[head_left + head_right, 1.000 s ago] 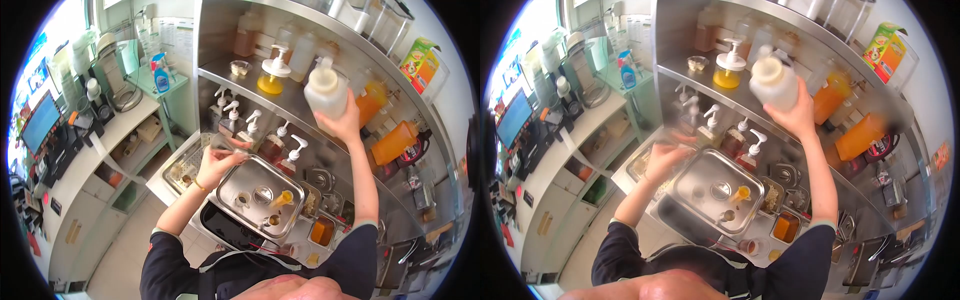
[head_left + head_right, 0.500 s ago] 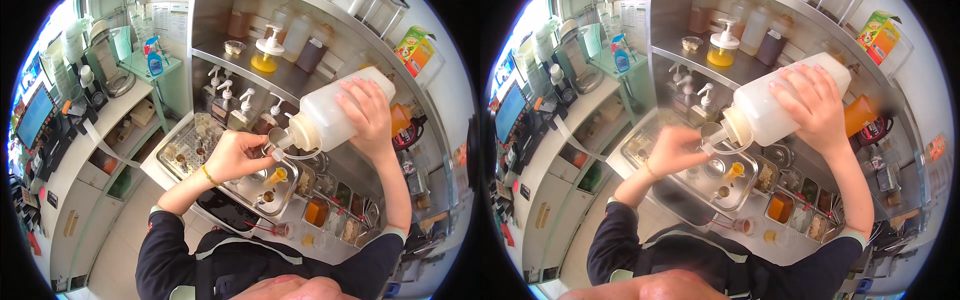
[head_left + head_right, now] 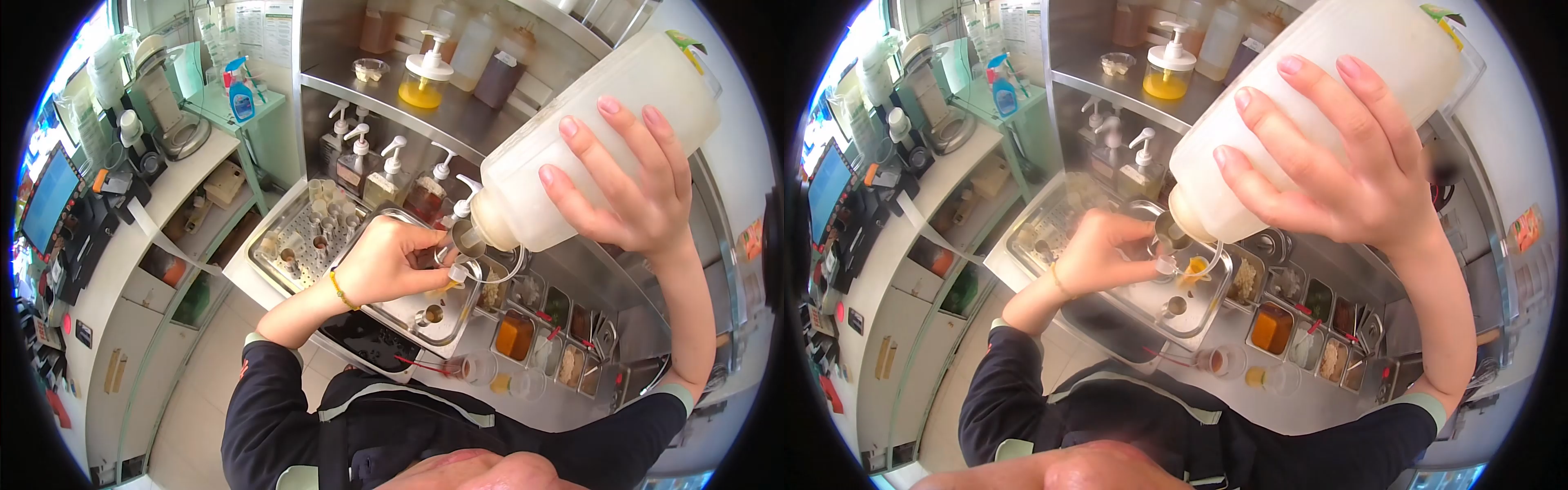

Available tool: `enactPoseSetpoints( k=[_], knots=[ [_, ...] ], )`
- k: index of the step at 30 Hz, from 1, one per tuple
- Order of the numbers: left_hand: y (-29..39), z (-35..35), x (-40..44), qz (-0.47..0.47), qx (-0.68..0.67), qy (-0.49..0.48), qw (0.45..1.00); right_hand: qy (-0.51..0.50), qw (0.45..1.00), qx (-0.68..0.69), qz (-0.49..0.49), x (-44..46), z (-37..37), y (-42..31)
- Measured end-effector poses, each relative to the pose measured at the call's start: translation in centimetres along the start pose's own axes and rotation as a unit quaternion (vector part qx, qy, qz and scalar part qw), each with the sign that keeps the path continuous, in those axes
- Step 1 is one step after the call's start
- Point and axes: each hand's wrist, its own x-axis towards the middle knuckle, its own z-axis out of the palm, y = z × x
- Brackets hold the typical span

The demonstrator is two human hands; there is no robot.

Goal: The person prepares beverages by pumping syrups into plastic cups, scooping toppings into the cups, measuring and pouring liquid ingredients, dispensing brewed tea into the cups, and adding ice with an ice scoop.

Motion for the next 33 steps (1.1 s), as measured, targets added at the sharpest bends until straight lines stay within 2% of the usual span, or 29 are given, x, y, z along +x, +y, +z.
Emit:
enactPoseSetpoints(
  k=[10, 26, 33],
  knots=[
    [-0.4, 0.4, -0.1, 0.005, -0.019, -0.013, 1.0, 0.016, 1.0, 0.026, -0.008, 0.9, -0.7, 0.1],
    [-0.4, 0.8, 0.1, -0.003, -0.036, -0.021, 0.999, -0.012, 0.999, 0.047, 0.009, 1.2, -1.7, 0.2],
    [-2.0, 3.4, 1.9, 0.04, -0.008, 0.092, 0.995, -0.008, 1.0, -0.02, 0.016, 2.1, 0.0, -0.9]
  ],
)
